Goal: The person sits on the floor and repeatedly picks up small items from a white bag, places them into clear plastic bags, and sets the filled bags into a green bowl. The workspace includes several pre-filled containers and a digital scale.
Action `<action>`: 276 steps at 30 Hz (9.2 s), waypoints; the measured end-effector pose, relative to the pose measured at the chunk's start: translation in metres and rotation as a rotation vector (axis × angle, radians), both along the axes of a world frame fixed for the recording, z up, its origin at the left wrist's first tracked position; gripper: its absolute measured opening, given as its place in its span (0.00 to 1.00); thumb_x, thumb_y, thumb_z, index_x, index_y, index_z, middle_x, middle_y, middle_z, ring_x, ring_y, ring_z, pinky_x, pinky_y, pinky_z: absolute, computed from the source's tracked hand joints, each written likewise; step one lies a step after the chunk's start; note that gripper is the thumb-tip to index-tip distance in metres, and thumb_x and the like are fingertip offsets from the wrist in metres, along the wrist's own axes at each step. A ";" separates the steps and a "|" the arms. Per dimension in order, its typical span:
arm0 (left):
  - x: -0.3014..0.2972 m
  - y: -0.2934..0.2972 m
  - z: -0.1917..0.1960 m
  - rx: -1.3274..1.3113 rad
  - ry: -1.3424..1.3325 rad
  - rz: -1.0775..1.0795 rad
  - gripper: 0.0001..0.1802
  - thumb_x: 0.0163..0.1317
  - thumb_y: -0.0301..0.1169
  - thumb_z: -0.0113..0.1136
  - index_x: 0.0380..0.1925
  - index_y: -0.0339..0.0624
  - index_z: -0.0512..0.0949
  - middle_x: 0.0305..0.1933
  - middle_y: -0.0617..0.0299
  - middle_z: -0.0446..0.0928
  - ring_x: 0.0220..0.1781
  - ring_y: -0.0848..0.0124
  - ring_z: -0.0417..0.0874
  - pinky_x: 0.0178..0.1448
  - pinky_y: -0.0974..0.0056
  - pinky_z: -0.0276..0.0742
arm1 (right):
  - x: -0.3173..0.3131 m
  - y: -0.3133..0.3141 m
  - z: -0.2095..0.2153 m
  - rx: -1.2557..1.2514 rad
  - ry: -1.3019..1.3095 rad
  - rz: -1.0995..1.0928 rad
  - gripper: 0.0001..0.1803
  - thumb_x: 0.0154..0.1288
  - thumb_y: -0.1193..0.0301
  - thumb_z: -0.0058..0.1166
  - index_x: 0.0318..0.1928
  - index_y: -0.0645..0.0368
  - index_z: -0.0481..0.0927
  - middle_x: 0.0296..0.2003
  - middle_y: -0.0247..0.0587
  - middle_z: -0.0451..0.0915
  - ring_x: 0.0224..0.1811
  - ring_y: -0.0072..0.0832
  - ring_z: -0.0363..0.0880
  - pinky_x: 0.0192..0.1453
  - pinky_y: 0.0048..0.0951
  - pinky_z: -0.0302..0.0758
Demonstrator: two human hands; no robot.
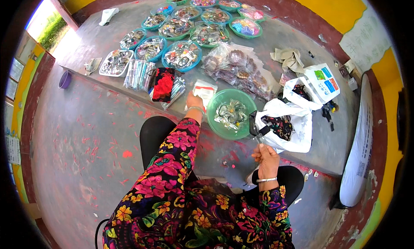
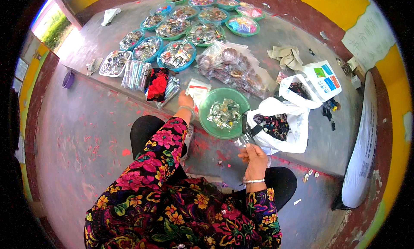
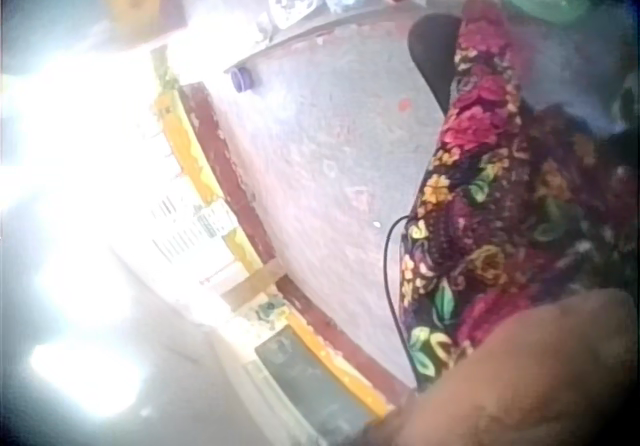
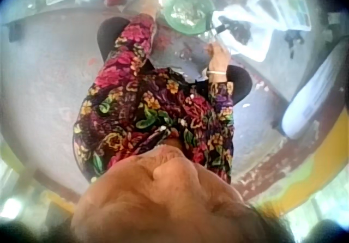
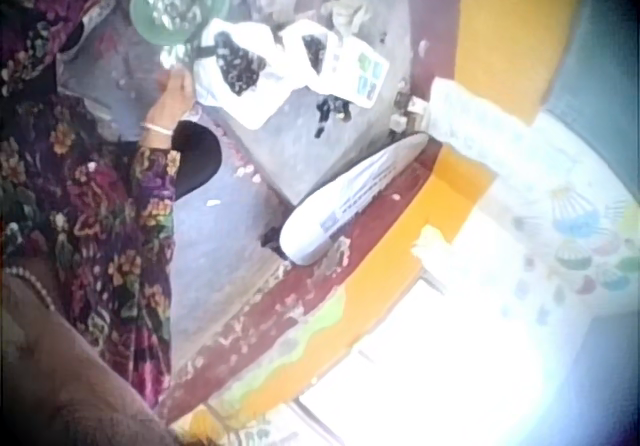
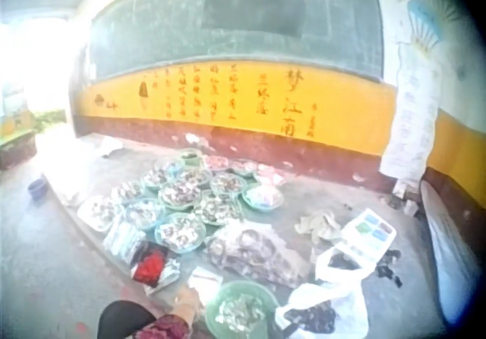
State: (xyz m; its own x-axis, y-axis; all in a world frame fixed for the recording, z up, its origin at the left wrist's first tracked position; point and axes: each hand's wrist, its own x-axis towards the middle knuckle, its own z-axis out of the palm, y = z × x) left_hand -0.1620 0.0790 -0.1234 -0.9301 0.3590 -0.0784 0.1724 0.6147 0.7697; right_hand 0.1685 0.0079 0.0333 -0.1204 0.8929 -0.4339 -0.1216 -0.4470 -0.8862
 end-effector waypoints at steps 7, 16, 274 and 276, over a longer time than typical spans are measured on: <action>0.059 0.003 0.036 0.400 -0.244 -0.400 0.12 0.58 0.32 0.49 0.34 0.35 0.77 0.31 0.56 0.79 0.36 0.65 0.79 0.43 0.65 0.72 | 0.005 0.005 0.008 -0.055 0.175 -0.070 0.08 0.59 0.68 0.54 0.32 0.61 0.76 0.23 0.37 0.78 0.20 0.24 0.77 0.22 0.19 0.67; 0.166 -0.098 0.139 0.271 -1.151 -1.036 0.10 0.59 0.32 0.53 0.40 0.41 0.76 0.40 0.67 0.77 0.43 0.77 0.75 0.42 0.70 0.68 | 0.020 0.008 0.006 -0.064 0.410 -0.187 0.03 0.60 0.73 0.49 0.34 0.58 0.70 0.29 0.40 0.78 0.29 0.29 0.80 0.25 0.22 0.70; 0.159 -0.115 0.141 0.621 -1.195 -0.884 0.11 0.60 0.22 0.49 0.42 0.30 0.74 0.43 0.52 0.77 0.45 0.66 0.79 0.50 0.66 0.76 | 0.018 -0.005 0.022 0.128 0.011 0.242 0.07 0.54 0.73 0.57 0.35 0.62 0.80 0.17 0.30 0.74 0.11 0.13 0.65 0.13 0.14 0.59; 0.160 -0.115 0.142 0.621 -1.213 -0.906 0.11 0.60 0.22 0.49 0.42 0.29 0.74 0.43 0.52 0.76 0.45 0.65 0.79 0.50 0.66 0.76 | 0.022 -0.003 0.020 0.087 -0.002 0.315 0.08 0.55 0.73 0.57 0.35 0.62 0.80 0.16 0.30 0.74 0.11 0.14 0.66 0.13 0.14 0.59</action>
State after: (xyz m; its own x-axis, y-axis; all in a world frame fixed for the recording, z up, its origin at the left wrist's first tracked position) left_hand -0.0022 -0.0359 0.0181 0.0843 0.9746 -0.2073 -0.5710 0.2178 0.7916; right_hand 0.1909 0.0047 0.0532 -0.3954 0.8457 -0.3585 0.0126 -0.3852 -0.9227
